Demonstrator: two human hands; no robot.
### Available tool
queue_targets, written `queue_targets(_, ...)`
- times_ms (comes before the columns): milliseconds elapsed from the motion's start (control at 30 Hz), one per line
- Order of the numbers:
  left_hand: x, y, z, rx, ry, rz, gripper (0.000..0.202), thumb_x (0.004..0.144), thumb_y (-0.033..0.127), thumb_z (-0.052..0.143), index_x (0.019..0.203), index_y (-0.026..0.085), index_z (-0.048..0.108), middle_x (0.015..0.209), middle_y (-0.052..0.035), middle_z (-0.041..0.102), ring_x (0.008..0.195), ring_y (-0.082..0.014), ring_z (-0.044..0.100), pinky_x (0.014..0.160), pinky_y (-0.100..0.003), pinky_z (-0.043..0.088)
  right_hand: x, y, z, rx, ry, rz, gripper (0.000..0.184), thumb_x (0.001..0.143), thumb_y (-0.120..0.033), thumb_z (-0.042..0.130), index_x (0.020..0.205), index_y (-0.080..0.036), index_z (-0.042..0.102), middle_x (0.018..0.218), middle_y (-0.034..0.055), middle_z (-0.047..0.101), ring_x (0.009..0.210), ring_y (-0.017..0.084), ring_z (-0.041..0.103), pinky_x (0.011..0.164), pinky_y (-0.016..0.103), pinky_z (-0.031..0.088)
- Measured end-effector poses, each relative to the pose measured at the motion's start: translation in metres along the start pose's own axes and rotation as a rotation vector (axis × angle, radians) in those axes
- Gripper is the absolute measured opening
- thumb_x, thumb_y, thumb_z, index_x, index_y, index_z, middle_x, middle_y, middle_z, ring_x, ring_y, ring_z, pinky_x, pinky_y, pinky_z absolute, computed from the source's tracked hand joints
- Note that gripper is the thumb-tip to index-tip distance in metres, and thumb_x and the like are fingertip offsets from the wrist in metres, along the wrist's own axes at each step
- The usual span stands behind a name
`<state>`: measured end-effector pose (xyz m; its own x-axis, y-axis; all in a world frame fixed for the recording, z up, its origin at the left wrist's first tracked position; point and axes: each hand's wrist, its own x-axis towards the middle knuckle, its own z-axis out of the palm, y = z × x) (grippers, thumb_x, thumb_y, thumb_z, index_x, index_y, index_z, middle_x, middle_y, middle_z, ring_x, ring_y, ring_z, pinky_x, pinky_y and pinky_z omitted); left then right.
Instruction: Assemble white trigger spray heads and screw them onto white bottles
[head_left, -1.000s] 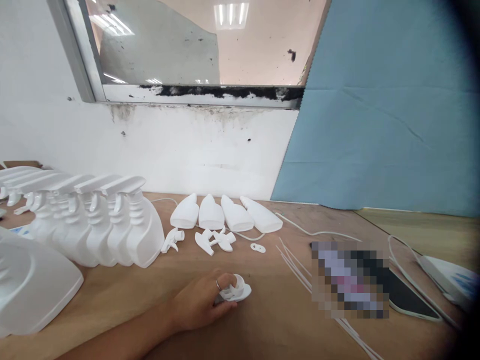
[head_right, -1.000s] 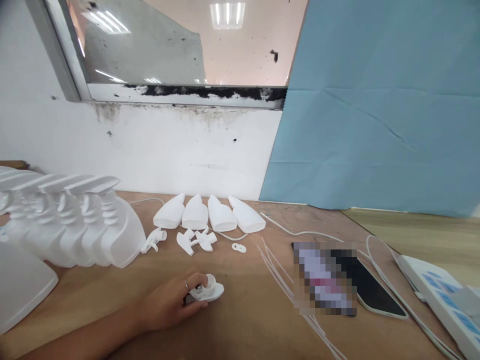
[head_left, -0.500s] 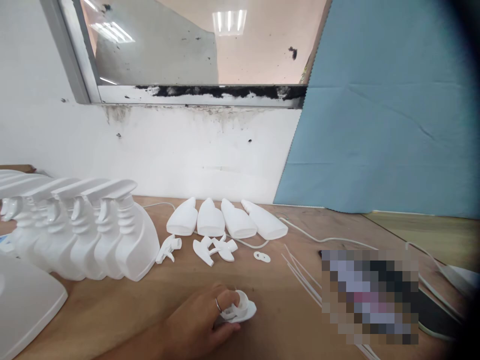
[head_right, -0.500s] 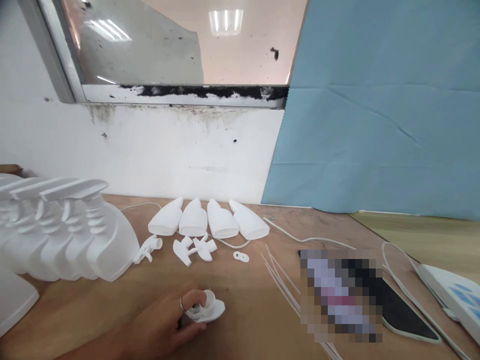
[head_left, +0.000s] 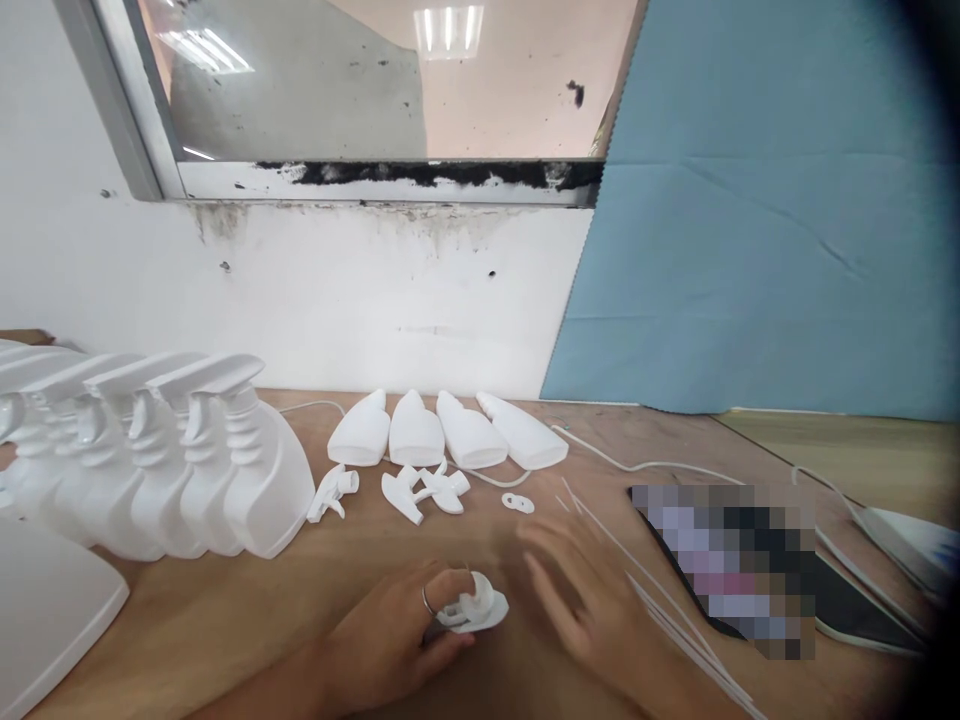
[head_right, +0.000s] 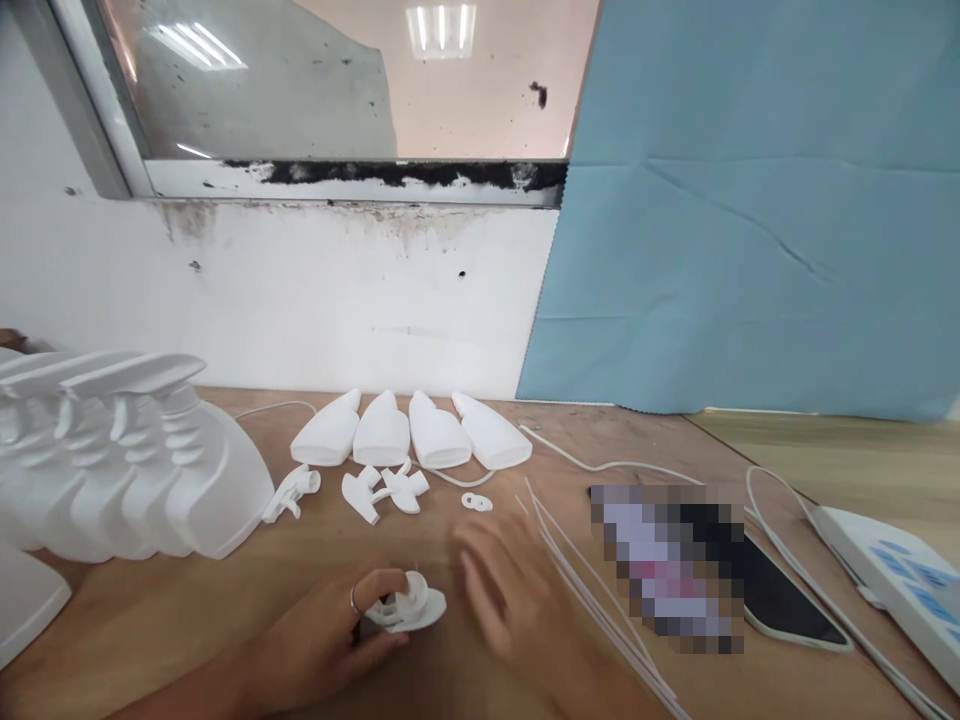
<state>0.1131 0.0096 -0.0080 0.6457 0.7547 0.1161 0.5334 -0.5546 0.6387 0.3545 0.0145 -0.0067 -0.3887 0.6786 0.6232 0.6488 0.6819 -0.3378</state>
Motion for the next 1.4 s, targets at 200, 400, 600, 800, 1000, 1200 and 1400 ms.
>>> queue_targets(200,-0.001,0.002,-0.004,-0.076,-0.010,-0.055,0.053,0.083,0.026,0.057,0.130,0.036,0.034,0.126,0.0013,0.053,0.108,-0.0190,0.053,0.092,-0.030,0.040,0.003,0.076,-0.010,-0.509,-0.179,0.451,0.027,0.083,-0.036,0.049,0.100,-0.016,0.057,0.102,0.0141,0.061,0.097,0.033,0.055,0.073,0.041,0.043)
queue_targets(400,-0.001,0.003,-0.005,-0.082,-0.006,-0.048,0.052,0.084,0.027,0.057,0.130,0.036,0.037,0.121,0.0004,0.056,0.105,-0.0193,0.054,0.092,-0.031,0.042,0.003,0.080,-0.018,-0.391,-0.304,0.452,0.017,0.084,-0.027,0.041,0.080,-0.019,0.055,0.082,0.0096,0.063,0.080,0.025,0.059,0.069,0.034,0.041)
queue_targets(600,-0.001,0.001,-0.002,-0.069,0.006,-0.025,0.053,0.083,0.025,0.057,0.131,0.035,0.036,0.122,-0.0007,0.054,0.106,-0.0192,0.054,0.094,-0.032,0.041,0.007,0.081,-0.016,-0.355,-0.284,0.475,0.019,0.085,-0.023,0.038,0.074,-0.020,0.053,0.077,0.0080,0.063,0.074,0.024,0.059,0.067,0.033,0.042)
queue_targets(800,-0.001,0.004,-0.004,-0.072,0.004,-0.034,0.052,0.084,0.025,0.057,0.130,0.036,0.036,0.118,0.0009,0.055,0.103,-0.0184,0.055,0.091,-0.031,0.042,0.006,0.076,-0.016,-0.542,-0.109,0.277,0.024,0.087,-0.028,0.041,0.101,-0.017,0.057,0.103,0.0119,0.063,0.096,0.029,0.057,0.079,0.039,0.041)
queue_targets(1000,-0.002,0.003,-0.003,-0.086,0.015,-0.020,0.052,0.084,0.025,0.056,0.131,0.036,0.035,0.120,0.0010,0.054,0.106,-0.0180,0.053,0.094,-0.031,0.041,0.004,0.083,-0.018,-0.540,-0.291,0.424,0.019,0.085,-0.024,0.043,0.075,-0.020,0.058,0.083,0.0089,0.065,0.081,0.026,0.060,0.069,0.035,0.041)
queue_targets(1200,-0.002,0.003,-0.004,-0.077,0.003,-0.022,0.052,0.083,0.025,0.057,0.130,0.036,0.036,0.119,0.0002,0.055,0.103,-0.0185,0.054,0.091,-0.031,0.042,0.007,0.084,-0.023,-0.425,-0.170,0.487,0.021,0.085,-0.033,0.043,0.072,-0.021,0.055,0.070,0.0053,0.065,0.063,0.023,0.059,0.060,0.033,0.038)
queue_targets(1400,-0.001,0.005,-0.006,-0.063,-0.008,-0.034,0.052,0.084,0.026,0.056,0.131,0.036,0.035,0.118,-0.0007,0.055,0.102,-0.0191,0.054,0.090,-0.032,0.042,0.018,0.060,-0.045,0.032,0.177,0.528,0.028,0.083,-0.037,0.050,0.105,-0.023,0.061,0.081,0.0042,0.065,0.067,0.019,0.057,0.061,0.029,0.042)
